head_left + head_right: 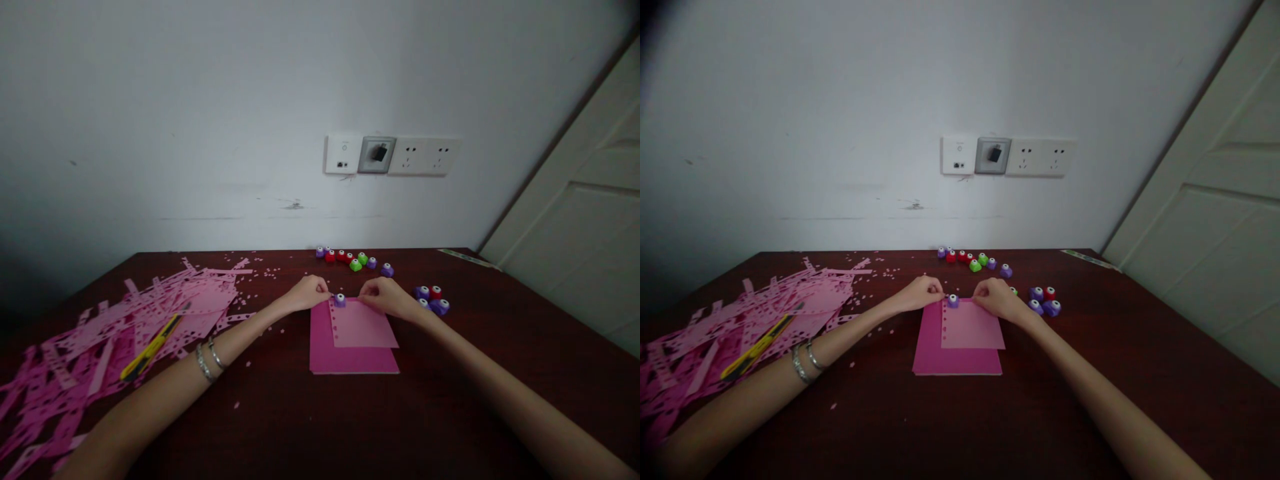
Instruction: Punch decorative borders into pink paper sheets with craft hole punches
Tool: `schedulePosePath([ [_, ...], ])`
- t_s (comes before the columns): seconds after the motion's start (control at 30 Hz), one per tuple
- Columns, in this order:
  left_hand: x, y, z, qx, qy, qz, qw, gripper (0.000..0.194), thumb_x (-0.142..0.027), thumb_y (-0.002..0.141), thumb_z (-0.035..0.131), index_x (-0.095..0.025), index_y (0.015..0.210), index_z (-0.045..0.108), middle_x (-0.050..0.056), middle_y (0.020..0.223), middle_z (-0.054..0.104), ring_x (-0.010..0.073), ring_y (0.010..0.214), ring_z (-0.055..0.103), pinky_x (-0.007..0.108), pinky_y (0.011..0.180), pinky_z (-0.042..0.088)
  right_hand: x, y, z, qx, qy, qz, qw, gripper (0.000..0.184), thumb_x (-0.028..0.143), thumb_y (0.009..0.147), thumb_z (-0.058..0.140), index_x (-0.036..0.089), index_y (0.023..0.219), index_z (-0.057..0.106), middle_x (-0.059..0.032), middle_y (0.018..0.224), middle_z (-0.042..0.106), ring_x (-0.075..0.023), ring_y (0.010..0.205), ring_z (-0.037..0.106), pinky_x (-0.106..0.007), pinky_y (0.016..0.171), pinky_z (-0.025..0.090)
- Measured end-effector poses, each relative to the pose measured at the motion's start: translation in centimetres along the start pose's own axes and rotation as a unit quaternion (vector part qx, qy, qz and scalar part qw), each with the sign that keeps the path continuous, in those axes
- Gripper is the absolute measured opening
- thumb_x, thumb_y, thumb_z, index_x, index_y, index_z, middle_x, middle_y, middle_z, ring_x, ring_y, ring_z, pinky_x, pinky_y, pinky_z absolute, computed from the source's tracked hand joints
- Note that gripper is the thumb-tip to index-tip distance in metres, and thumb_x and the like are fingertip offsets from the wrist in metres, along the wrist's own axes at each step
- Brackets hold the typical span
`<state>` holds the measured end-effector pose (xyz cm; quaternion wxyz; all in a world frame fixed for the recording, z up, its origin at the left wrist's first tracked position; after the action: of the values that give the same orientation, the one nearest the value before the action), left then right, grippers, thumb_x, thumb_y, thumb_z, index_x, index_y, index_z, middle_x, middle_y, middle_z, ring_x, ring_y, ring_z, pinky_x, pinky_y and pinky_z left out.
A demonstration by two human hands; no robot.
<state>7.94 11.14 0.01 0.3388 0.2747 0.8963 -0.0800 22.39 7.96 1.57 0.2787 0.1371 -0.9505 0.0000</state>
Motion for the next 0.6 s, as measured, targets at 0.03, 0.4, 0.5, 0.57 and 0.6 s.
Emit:
schedulePosePath([
  [0.03, 0.1, 0.0, -0.3, -0.013, -0.001, -0.002, 1.000, 0.022, -0.033, 0.073, 0.053, -0.013, 0.072, 0.062, 0.001, 0.061, 0.059, 0.0100, 0.055, 0.050, 0.021, 0.050, 0.034, 0.0, 0.0, -0.3, -0.008, 0.000, 0.001, 1.000, 0.017, 0.024, 0.074, 0.054, 0.013, 0.072, 0.067, -0.0058, 0.067, 0.066, -0.0152, 0.060, 0.058, -0.024, 0.053, 0.039],
  [0.4, -1.8, 0.1, -0.6, -0.002, -0.024, 0.007, 1.000, 0.032, -0.038, 0.081, 0.045, -0.015, 0.061, 0.056, 0.000, 0.055, 0.056, 0.0089, 0.050, 0.046, 0.021, 0.050, 0.033, 2.7, 1.4, 2.2, 0.062, 0.105, -0.030, 0.992, 0.034, 0.035, 0.087, 0.039, 0.013, 0.071, 0.060, -0.0010, 0.055, 0.056, -0.0101, 0.046, 0.047, -0.023, 0.046, 0.034],
  [0.5, -2.7, -0.5, -0.3, 0.023, -0.013, 0.008, 1.000, 0.035, -0.034, 0.082, 0.041, -0.015, 0.055, 0.053, 0.000, 0.052, 0.054, 0.0088, 0.049, 0.046, 0.022, 0.051, 0.033, 2.4, 1.5, 3.8, 0.124, 0.157, 0.005, 0.980, 0.038, 0.038, 0.089, 0.035, 0.015, 0.063, 0.052, 0.0015, 0.048, 0.051, -0.0065, 0.035, 0.038, -0.021, 0.038, 0.029],
  [0.57, -2.8, -1.0, 0.0, 0.044, 0.002, -0.003, 0.999, 0.034, -0.031, 0.081, 0.041, -0.015, 0.053, 0.053, -0.001, 0.049, 0.052, 0.0086, 0.048, 0.045, 0.022, 0.049, 0.031, 2.4, 1.6, 4.3, 0.144, 0.179, 0.010, 0.973, 0.039, 0.040, 0.089, 0.035, 0.016, 0.062, 0.048, 0.0021, 0.046, 0.050, -0.0057, 0.033, 0.037, -0.020, 0.036, 0.028],
  [0.6, -2.8, -1.3, 0.1, 0.052, 0.014, -0.004, 0.999, 0.034, -0.030, 0.080, 0.042, -0.015, 0.052, 0.053, -0.001, 0.048, 0.050, 0.0084, 0.046, 0.043, 0.022, 0.048, 0.030, 2.4, 1.6, 4.5, 0.148, 0.183, 0.011, 0.972, 0.039, 0.040, 0.089, 0.035, 0.016, 0.061, 0.047, 0.0023, 0.046, 0.050, -0.0055, 0.033, 0.037, -0.019, 0.035, 0.027],
])
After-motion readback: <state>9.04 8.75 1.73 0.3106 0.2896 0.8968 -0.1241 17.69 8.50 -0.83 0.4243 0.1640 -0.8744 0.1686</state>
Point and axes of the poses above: each hand's wrist, its own y-axis towards the middle knuckle, its own z-axis out of the palm, x = y × z, the point moved 10 cm from there along y, towards the middle knuckle
